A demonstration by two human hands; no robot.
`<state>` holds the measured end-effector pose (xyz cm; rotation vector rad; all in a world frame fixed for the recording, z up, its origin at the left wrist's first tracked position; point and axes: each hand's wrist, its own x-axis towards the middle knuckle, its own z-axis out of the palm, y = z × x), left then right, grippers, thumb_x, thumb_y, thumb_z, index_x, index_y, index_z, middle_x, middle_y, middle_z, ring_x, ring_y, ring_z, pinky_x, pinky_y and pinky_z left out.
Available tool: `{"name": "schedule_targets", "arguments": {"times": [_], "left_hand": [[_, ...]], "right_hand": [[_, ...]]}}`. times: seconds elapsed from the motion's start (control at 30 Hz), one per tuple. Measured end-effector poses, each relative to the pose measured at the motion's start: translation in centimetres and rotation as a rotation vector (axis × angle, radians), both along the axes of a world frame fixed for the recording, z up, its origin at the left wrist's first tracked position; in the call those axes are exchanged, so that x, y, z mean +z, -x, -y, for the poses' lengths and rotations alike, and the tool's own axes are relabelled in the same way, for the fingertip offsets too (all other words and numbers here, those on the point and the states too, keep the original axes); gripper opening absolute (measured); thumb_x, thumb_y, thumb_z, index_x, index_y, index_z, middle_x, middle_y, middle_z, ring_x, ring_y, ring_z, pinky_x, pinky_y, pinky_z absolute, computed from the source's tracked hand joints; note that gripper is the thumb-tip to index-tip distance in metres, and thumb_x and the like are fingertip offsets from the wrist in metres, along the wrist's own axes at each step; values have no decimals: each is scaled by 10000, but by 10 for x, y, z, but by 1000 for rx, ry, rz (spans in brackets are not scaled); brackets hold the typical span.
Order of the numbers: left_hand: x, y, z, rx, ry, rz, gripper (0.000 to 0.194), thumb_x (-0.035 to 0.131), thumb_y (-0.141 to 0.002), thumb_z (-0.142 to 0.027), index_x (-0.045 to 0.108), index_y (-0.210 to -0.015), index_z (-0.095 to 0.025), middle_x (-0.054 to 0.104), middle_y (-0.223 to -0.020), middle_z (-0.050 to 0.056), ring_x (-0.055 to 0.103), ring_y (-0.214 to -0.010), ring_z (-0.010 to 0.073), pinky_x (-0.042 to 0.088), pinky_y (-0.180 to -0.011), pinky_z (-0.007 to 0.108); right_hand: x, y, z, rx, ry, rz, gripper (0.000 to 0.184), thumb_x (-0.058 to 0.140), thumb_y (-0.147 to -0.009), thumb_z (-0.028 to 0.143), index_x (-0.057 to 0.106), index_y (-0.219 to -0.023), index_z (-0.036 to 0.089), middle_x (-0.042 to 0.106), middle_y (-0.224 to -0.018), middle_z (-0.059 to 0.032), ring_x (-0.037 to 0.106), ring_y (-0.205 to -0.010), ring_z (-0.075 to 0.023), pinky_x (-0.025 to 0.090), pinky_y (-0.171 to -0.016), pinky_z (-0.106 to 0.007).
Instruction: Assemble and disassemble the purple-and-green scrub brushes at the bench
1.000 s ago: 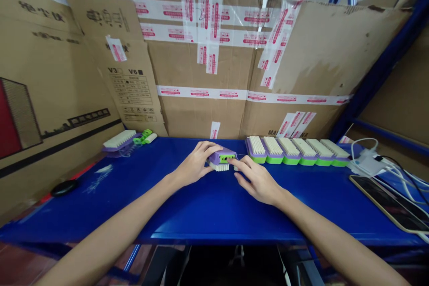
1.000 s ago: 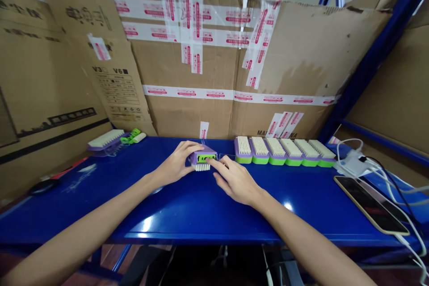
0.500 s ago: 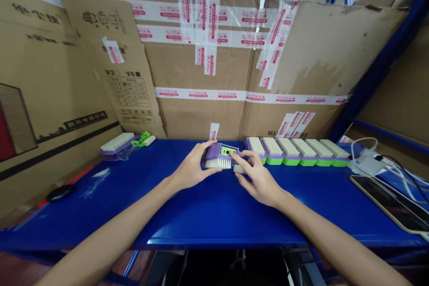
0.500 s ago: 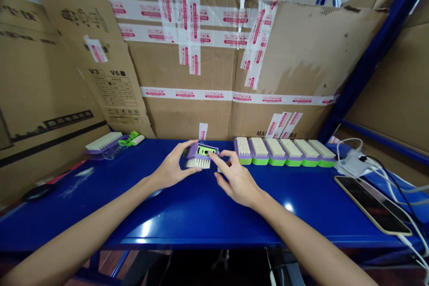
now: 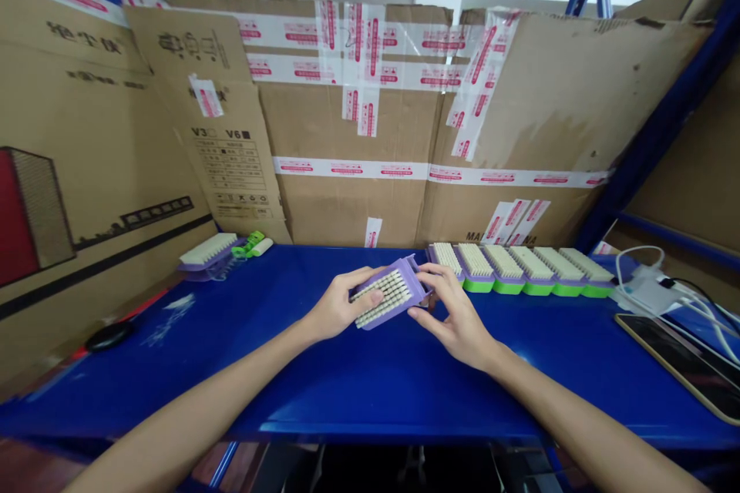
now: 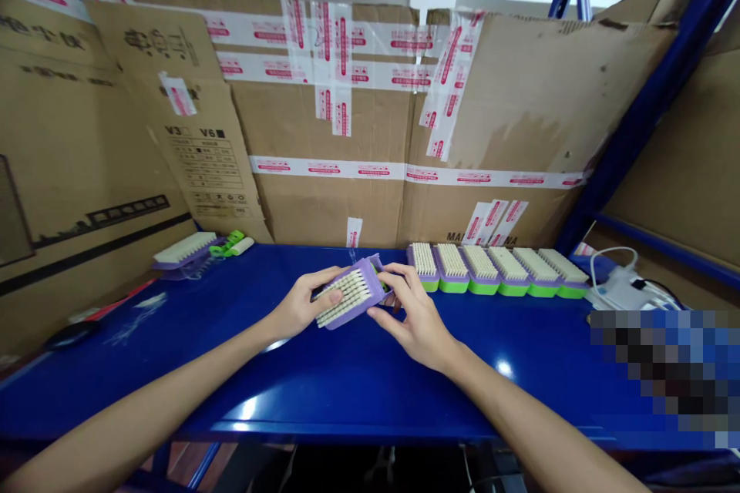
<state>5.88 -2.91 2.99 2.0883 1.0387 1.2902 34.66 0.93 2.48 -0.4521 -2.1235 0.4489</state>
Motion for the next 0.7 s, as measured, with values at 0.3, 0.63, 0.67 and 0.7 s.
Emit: {"name": "schedule_targets", "arguments": {"times": [0.3, 0.63, 0.67, 0.7], "left_hand": [[3, 1, 0, 30, 19, -23, 661, 697, -1073, -672, 760, -1490, -163, 815, -1250, 145, 766, -1077, 291, 603, -984, 409], [-2, 5, -6, 54, 5, -41, 660, 775, -1021, -664, 767, -1448, -160, 819, -1292, 151, 796, -1124, 306, 633, -1054, 456], [-3, 5, -7, 54, 9, -41, 658, 776, -1020, -662, 765, -1448, -162, 817, -1317, 155, 796, -1155, 316, 631, -1071, 465], [-3, 4, -7, 52, 14, -42, 657, 779, -1020, -658, 760, -1453, -164, 813, -1347, 159, 793, -1192, 327, 629, -1088, 471]], "right_hand": [[-2, 1, -4, 35, 116, -28, 352, 775, -1085, 398, 628, -1397, 327, 593, -1501, -130, 702, -1090, -270, 697, -803, -442], [0, 0, -7, 13, 86, -15, 337, 838, -1043, 419, 651, -1302, 312, 644, -1368, -99, 683, -1032, -248, 678, -853, -428], [1, -1, -7, 9, 77, -7, 336, 840, -1042, 430, 652, -1294, 310, 646, -1356, -97, 680, -1021, -247, 672, -858, -430], [1, -1, -8, 4, 69, 1, 337, 841, -1042, 441, 651, -1287, 309, 646, -1347, -95, 676, -1008, -245, 665, -866, -434]]}}
